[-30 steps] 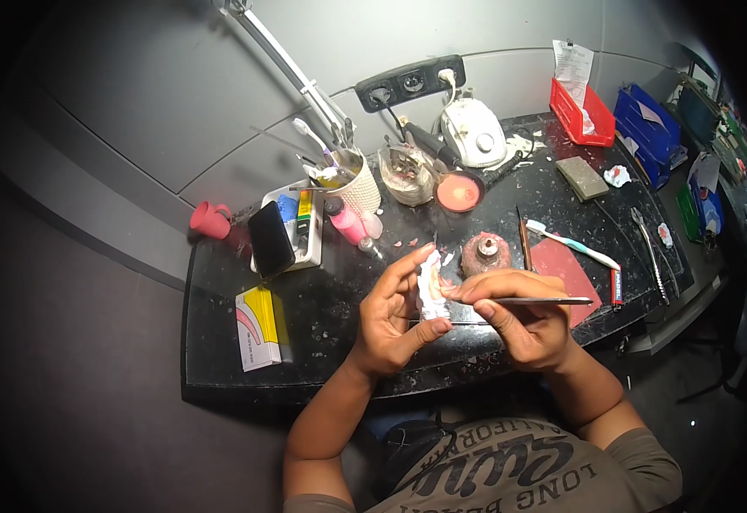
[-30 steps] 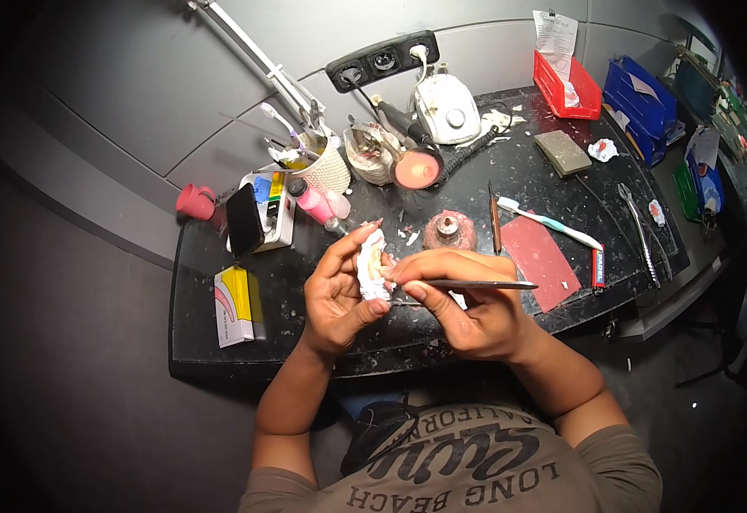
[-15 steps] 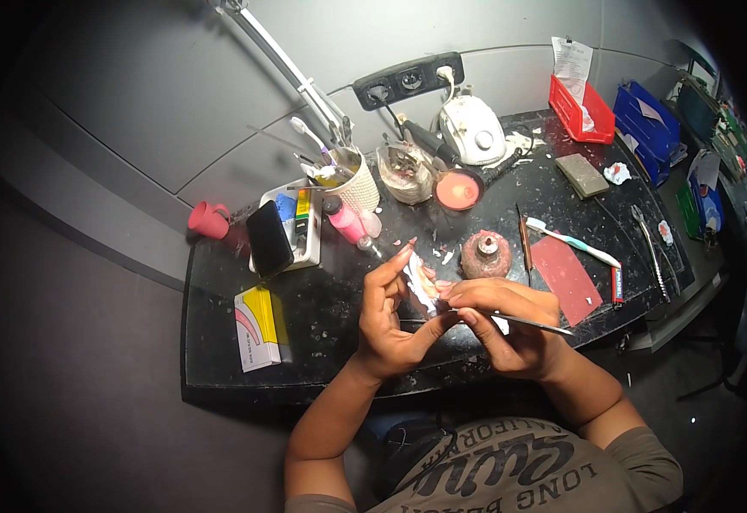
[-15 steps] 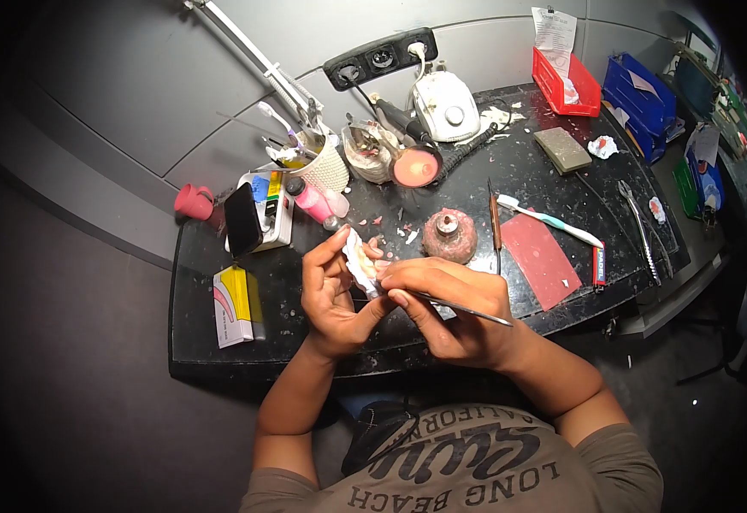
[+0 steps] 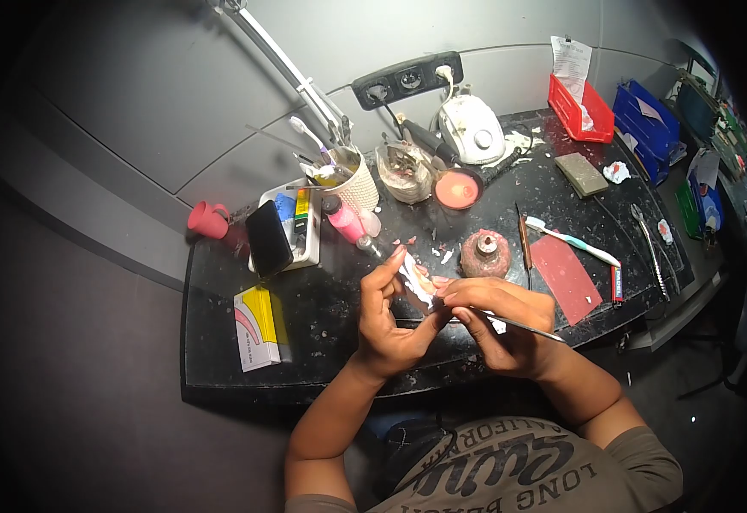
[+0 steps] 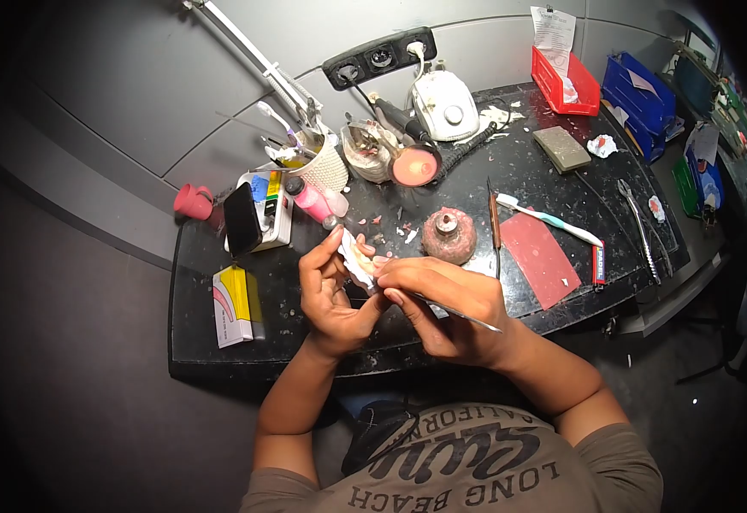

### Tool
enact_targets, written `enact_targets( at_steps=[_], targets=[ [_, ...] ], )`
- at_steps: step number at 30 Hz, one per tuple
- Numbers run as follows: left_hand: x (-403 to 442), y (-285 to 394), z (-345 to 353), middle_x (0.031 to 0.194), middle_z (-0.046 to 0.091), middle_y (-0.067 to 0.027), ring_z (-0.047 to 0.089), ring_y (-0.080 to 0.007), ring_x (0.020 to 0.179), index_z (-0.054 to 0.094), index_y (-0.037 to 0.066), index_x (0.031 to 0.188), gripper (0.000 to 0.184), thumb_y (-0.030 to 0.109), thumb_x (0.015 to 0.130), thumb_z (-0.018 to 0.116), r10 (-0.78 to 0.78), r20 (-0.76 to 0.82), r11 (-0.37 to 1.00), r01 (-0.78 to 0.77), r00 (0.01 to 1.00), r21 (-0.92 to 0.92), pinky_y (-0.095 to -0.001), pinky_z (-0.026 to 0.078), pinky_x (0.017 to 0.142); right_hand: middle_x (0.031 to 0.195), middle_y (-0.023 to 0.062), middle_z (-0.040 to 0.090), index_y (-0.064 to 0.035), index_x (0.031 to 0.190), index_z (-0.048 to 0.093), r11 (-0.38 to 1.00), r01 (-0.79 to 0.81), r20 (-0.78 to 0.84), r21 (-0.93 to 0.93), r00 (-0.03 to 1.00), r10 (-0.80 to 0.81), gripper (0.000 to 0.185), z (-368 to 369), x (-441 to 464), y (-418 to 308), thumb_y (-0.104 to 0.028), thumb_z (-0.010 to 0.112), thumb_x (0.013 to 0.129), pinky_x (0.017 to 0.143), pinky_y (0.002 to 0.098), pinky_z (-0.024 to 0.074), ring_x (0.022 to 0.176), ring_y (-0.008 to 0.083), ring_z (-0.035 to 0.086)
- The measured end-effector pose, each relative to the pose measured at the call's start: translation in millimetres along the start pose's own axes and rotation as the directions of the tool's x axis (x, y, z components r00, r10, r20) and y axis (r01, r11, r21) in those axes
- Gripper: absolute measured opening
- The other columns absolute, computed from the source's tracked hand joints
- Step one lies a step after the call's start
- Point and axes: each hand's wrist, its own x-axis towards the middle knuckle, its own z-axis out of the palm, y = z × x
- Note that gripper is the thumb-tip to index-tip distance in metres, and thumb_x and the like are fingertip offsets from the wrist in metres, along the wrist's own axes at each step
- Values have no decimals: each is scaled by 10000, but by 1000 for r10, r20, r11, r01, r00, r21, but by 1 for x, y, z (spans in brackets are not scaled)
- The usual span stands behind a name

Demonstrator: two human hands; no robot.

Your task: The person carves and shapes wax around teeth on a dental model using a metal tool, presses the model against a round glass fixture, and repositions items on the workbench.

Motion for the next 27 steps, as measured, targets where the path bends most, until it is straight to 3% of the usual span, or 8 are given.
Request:
enact_targets(
  at_steps=[7,9,16,21,27],
  targets=[
    [2,4,1,1331,585,-225,627,-243,1195,321,-73,1489,894,112,830,896,-11,9,998,12,1000,-62,-388,523,1039,1021,185,750,64,1057,700,1000,-10,1,17,1000,10,186,-1,-1,1,94,718,875,825,370,617,953,329,766],
    [5,6,4,1180,641,-178,685,-206,1048,345,-90,1475,842,29,829,873,23,-28,998,-25,999,-58,-322,559,920,1015,182,750,65,1051,701,1000,-12,5,18,1000,12,177,-2,0,0,93,716,877,825,369,617,949,328,767],
    [6,8,2,1222,636,-186,665,-215,1113,328,-70,1491,852,27,837,865,-79,-6,977,76,997,-200,-343,545,968,997,177,752,68,1029,706,999,-18,-6,50,1000,19,149,-4,-1,3,92,709,882,825,366,615,936,325,769],
    [8,9,-2,1255,620,-175,650,-203,1131,321,-53,1507,847,23,849,850,-106,94,949,129,990,-286,-347,533,989,995,179,754,71,1031,710,996,-37,23,75,999,36,147,-7,0,2,88,708,885,829,363,613,925,323,769],
    [7,8,-1,1249,622,-165,648,-193,1131,321,-54,1506,849,22,847,850,-102,71,961,117,992,-252,-343,533,989,995,185,758,82,1032,715,978,-97,15,186,995,96,139,-7,-3,6,76,701,894,828,358,611,928,311,769]
  ],
)
